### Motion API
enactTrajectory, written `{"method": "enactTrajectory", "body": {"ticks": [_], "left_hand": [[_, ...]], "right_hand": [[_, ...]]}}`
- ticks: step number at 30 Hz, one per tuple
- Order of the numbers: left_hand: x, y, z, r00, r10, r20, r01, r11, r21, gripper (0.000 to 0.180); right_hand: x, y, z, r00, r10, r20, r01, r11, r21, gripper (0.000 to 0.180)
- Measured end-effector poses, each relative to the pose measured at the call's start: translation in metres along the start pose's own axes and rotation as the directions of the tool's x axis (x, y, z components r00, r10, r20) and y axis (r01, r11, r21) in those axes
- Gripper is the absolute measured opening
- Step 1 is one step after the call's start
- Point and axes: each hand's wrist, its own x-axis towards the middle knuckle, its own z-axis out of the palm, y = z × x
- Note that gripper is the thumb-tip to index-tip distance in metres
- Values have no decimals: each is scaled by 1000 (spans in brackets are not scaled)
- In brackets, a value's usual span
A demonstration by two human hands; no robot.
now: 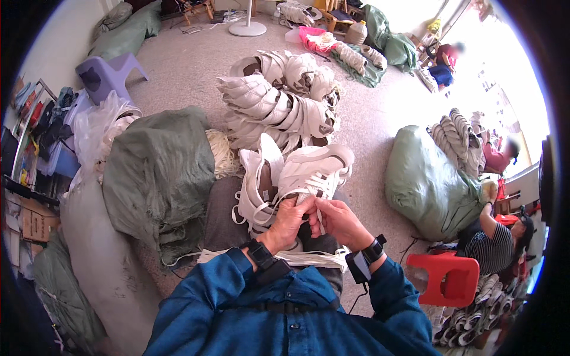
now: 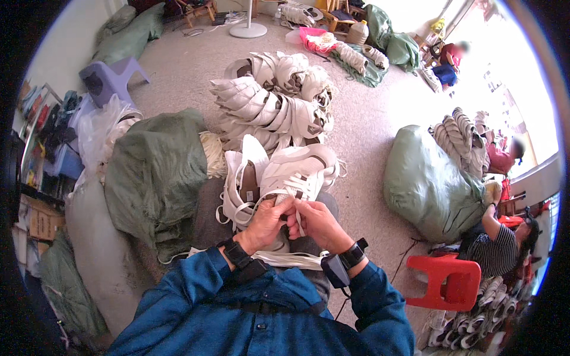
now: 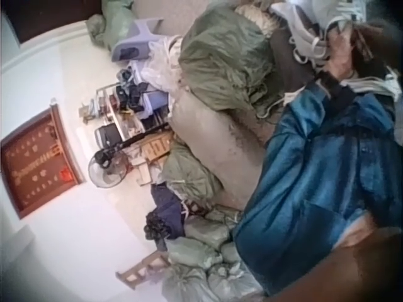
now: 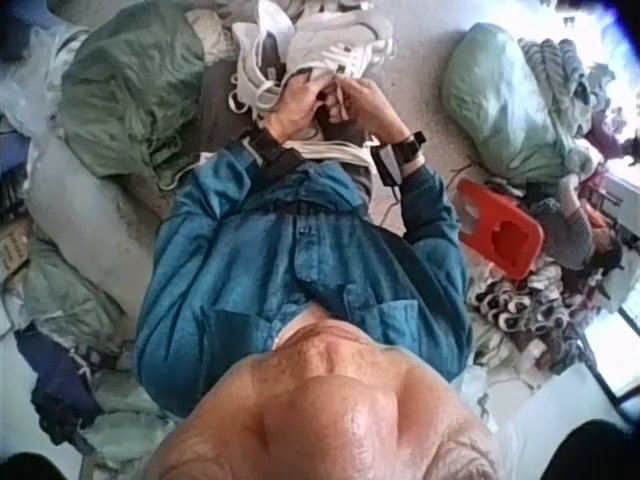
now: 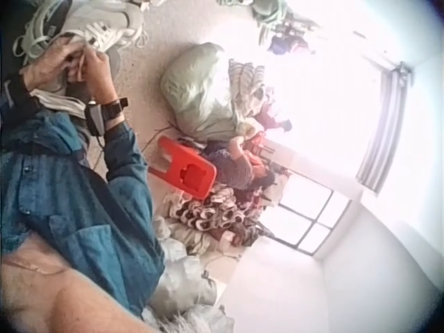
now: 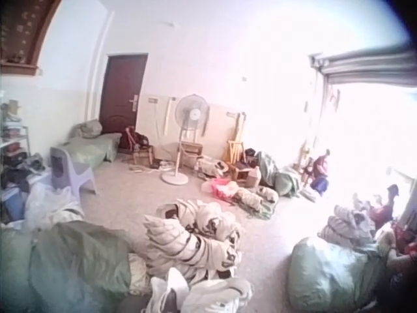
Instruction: The recorder is lacing white sneakers while sitting on the floor in a shoe manufacturing environment.
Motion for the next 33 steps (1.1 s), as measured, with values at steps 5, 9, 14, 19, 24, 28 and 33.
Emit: {"method": "enactTrajectory", "body": {"ticks": [5, 9, 14, 19, 24, 28, 33], "left_hand": [[4, -2, 5, 998, 59, 27, -59, 998, 22, 16], [-4, -1, 22, 977, 102, -186, -101, 995, 17, 17], [3, -3, 27, 934, 242, -264, -264, 963, -54, 19], [9, -12, 7, 971, 42, -236, -34, 999, 39, 17], [13, -17, 1, 979, 73, -188, -76, 997, -9, 19], [9, -20, -15, 927, 374, 26, -339, 808, 481, 29], [6, -9, 4, 987, 136, -89, -132, 990, 48, 21]], "right_hand": [[-4, -16, 2, 975, -223, -18, 213, 950, -228, 30], [-35, -86, 63, 872, -459, 172, 489, 790, -371, 25], [-62, -114, 108, 717, -547, 432, 683, 674, -281, 18], [9, -53, 38, 762, -592, 262, 611, 524, -593, 14], [14, -29, -7, 928, -369, 45, 291, 643, -708, 16], [20, -16, -17, 887, -459, 45, 327, 558, -763, 17], [15, -17, -14, 845, -533, 40, 331, 462, -823, 19]]}}
